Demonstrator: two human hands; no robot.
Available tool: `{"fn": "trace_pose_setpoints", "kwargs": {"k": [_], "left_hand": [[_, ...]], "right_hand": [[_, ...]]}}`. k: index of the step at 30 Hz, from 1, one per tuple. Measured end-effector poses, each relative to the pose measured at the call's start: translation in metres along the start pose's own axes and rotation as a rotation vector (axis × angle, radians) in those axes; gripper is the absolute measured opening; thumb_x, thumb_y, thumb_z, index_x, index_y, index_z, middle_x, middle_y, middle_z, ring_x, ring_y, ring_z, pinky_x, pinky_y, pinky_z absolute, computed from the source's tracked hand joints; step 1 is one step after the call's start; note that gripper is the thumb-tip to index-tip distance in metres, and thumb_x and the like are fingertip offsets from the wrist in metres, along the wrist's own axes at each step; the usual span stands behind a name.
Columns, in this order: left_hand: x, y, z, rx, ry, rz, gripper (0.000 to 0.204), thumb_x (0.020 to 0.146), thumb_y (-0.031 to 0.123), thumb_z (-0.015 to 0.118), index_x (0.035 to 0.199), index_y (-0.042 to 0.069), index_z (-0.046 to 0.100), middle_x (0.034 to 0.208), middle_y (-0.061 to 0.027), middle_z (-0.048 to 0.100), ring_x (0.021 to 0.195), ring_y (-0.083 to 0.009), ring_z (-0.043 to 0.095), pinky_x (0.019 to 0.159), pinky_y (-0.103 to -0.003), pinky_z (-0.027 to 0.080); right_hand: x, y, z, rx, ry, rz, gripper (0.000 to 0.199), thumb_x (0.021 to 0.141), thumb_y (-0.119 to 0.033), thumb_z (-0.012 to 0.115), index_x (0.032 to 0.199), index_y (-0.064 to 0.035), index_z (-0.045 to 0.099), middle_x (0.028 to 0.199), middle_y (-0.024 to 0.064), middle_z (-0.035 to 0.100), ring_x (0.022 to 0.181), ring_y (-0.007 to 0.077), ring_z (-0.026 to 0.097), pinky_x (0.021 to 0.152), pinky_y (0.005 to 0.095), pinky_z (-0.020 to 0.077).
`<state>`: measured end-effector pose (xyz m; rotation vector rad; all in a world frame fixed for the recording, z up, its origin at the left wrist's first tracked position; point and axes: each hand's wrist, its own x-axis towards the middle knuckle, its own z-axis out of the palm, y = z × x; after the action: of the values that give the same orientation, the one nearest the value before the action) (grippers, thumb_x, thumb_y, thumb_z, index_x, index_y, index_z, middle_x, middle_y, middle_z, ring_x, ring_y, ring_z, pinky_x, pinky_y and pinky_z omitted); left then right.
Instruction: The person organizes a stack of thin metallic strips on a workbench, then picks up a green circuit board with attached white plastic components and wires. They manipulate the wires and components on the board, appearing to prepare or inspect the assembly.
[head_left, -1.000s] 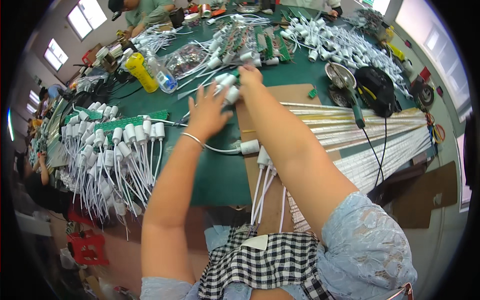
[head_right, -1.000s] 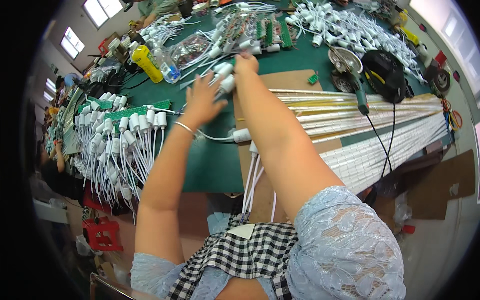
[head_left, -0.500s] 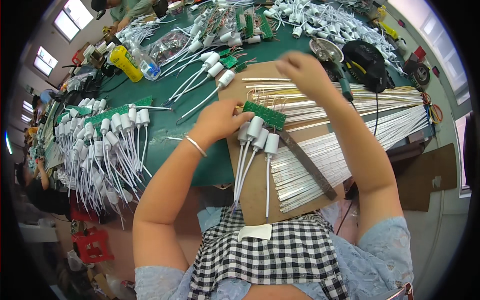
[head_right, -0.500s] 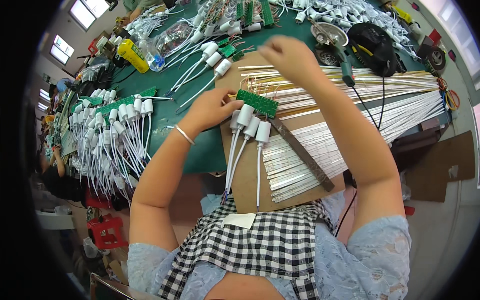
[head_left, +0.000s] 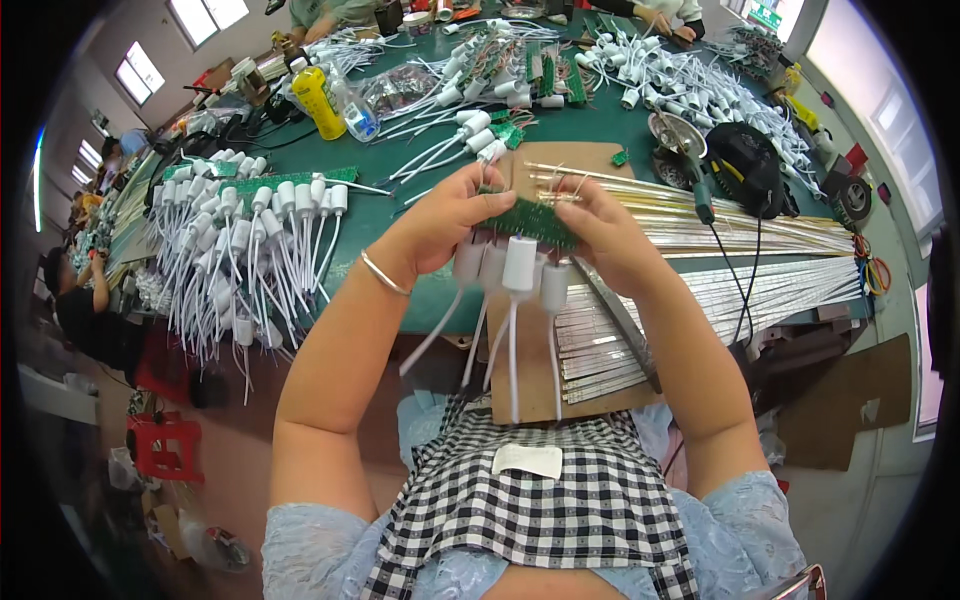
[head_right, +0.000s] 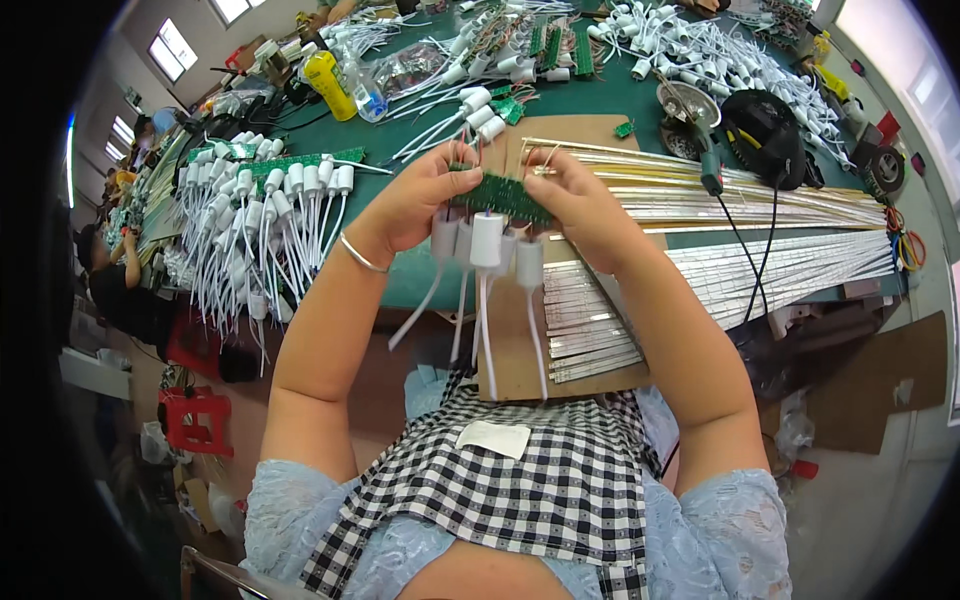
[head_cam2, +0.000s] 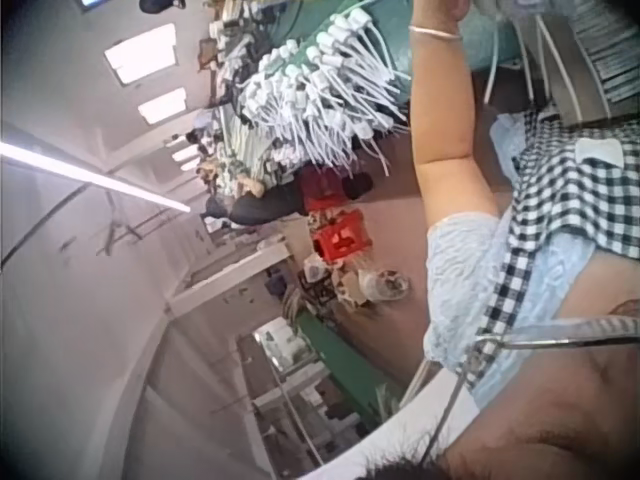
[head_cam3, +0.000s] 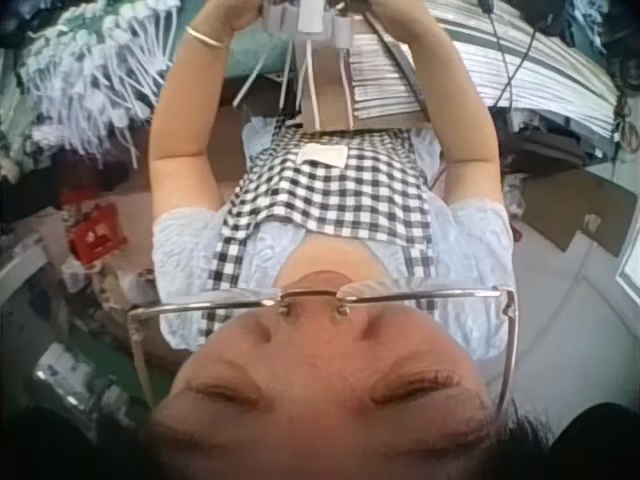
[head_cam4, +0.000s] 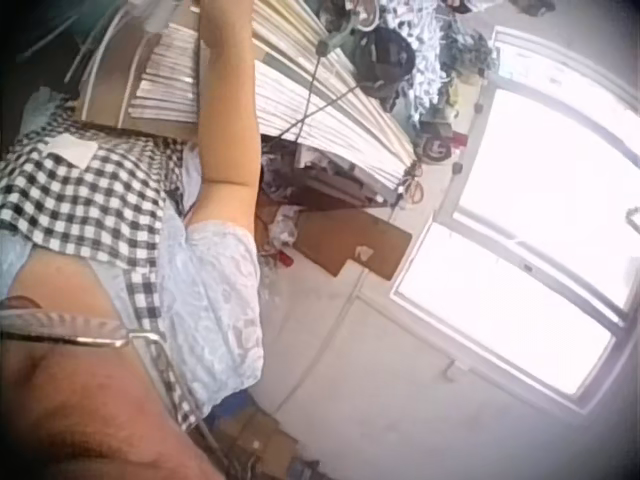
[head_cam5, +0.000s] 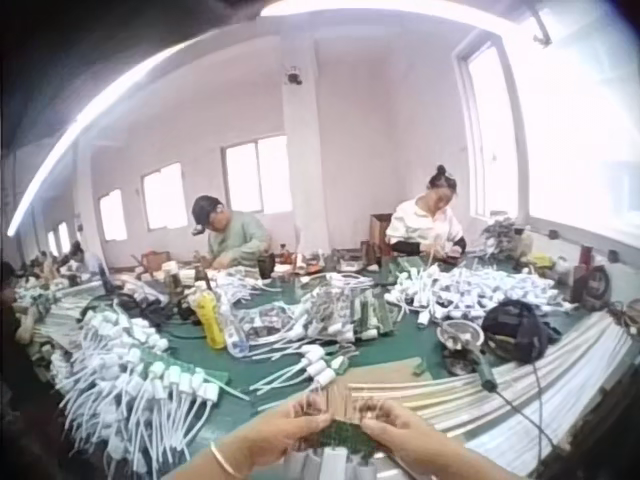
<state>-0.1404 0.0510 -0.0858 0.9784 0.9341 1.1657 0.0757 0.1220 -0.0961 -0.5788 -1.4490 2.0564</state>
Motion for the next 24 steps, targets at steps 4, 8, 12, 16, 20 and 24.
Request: {"fn": "trace_pose_setpoints", "kwargs": {"k": [4,8,12,16,20,24], "left_hand": [[-0.012,-0.012,-0.003,-0.028,0.092,-0.062,0.02,0.096,0.022,0.058,0.108,0.007,0.056,0.1,-0.0036,0.064,0.088,-0.0111,0.062,0.078,-0.028,0.051],[-0.013,-0.021,-0.008,-0.022,0.128,-0.095,0.024,0.095,0.019,0.058,0.115,0.004,0.057,0.103,-0.0042,0.064,0.089,-0.012,0.063,0.079,-0.028,0.053],[-0.005,-0.029,-0.001,0.1,0.217,-0.119,0.026,0.091,0.011,0.063,0.116,0.004,0.058,0.1,-0.0052,0.065,0.084,-0.0127,0.064,0.073,-0.028,0.055],[0.006,-0.045,0.0,0.183,0.401,-0.119,0.029,0.086,0.008,0.068,0.114,0.001,0.06,0.099,-0.0077,0.066,0.083,-0.0136,0.065,0.072,-0.03,0.056],[-0.007,-0.023,0.0,0.085,0.203,-0.069,0.025,0.087,0.007,0.066,0.111,0.0,0.062,0.097,-0.0068,0.067,0.077,-0.0122,0.065,0.07,-0.027,0.055],[0.017,-0.054,-0.007,0.435,0.416,0.063,0.022,0.084,0.008,0.066,0.106,0.002,0.068,0.086,-0.0072,0.07,0.073,-0.0122,0.066,0.064,-0.027,0.053]], "right_hand": [[0.012,0.011,0.0,-0.015,-0.151,0.085,0.038,0.098,-0.019,0.054,0.129,0.0004,0.045,0.109,0.0072,0.059,0.091,0.0145,0.061,0.081,0.0287,0.0517],[0.018,0.03,-0.003,-0.047,-0.124,0.139,0.041,0.096,-0.012,0.054,0.134,0.0023,0.044,0.117,0.0079,0.056,0.098,0.0152,0.06,0.083,0.0278,0.0525],[0.028,0.035,0.007,-0.463,0.05,0.124,0.029,0.093,-0.01,0.056,0.119,0.0028,0.057,0.098,0.0089,0.065,0.087,0.0146,0.063,0.077,0.0292,0.0522],[0.03,0.041,0.015,-0.729,0.186,0.045,0.023,0.092,-0.011,0.058,0.11,0.0031,0.062,0.089,0.0097,0.067,0.079,0.014,0.064,0.072,0.0302,0.052],[0.026,0.03,0.013,-0.288,0.111,0.085,0.018,0.091,-0.007,0.058,0.105,0.0028,0.064,0.089,0.0084,0.067,0.076,0.0122,0.064,0.069,0.0282,0.0533],[0.04,0.053,0.013,-0.873,0.245,-0.175,0.019,0.087,-0.014,0.063,0.098,0.0018,0.063,0.086,0.019,0.068,0.076,0.0315,0.067,0.07,0.0395,0.0521]]}}
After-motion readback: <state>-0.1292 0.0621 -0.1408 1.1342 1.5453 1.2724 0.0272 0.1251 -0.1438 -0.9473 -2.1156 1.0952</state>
